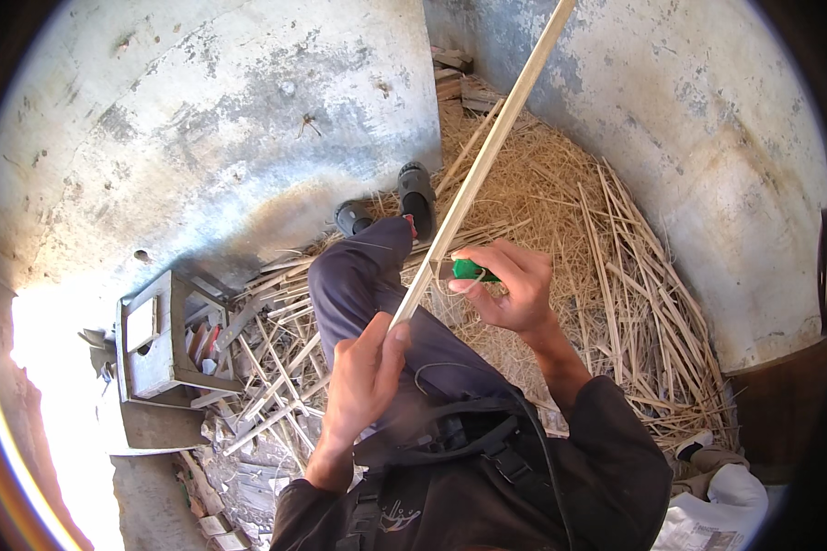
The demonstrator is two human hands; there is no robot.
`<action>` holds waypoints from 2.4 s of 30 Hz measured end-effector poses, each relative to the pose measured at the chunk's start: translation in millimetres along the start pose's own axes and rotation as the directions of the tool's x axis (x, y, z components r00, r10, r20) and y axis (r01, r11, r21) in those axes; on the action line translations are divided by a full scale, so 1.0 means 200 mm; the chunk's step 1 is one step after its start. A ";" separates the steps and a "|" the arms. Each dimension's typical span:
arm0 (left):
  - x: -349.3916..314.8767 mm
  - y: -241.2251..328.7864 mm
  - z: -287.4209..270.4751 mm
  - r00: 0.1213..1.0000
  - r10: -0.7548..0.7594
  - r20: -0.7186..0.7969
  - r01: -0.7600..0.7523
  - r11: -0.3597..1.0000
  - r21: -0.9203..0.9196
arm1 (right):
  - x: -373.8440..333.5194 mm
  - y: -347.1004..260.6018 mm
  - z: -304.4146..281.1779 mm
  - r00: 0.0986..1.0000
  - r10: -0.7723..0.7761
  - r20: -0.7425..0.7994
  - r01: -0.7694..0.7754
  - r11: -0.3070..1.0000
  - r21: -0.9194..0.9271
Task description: The person sits on a floor covered with straw and shavings, using a green-handled knife to shave a long, thin bamboo stick. They repeatedly scrape the surface of the stick to remove thin layers, rotating it to work on different sides.
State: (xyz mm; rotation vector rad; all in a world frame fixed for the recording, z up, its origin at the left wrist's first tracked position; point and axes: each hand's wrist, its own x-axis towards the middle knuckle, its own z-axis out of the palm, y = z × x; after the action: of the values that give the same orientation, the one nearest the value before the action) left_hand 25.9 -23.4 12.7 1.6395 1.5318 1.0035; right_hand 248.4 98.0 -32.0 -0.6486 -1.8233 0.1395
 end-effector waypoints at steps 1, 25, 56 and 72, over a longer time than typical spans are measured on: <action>0.00 0.00 0.00 1.000 0.002 0.005 -0.002 1.000 -0.005 | 0.00 0.00 0.00 1.000 -0.005 -0.011 0.005 1.000 0.003; -0.07 -0.21 0.01 0.989 0.147 0.001 -0.146 0.981 0.127 | -0.07 0.20 0.09 0.973 0.083 -0.217 -0.103 0.991 -0.083; -0.16 -0.19 -0.03 0.989 -0.123 0.080 0.126 0.991 -0.032 | -0.06 0.14 0.00 0.973 0.219 0.077 -0.227 0.968 0.110; -0.22 -0.20 -0.02 0.987 -0.114 0.115 0.110 0.993 0.045 | -0.04 0.41 -0.07 0.962 0.235 -0.138 -0.231 0.972 0.048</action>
State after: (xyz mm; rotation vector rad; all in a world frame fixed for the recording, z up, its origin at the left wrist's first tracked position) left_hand 2.1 -63.6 -23.2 1.5904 1.5539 0.8081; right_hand 292.1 159.5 -65.9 -0.8292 -1.6008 0.2717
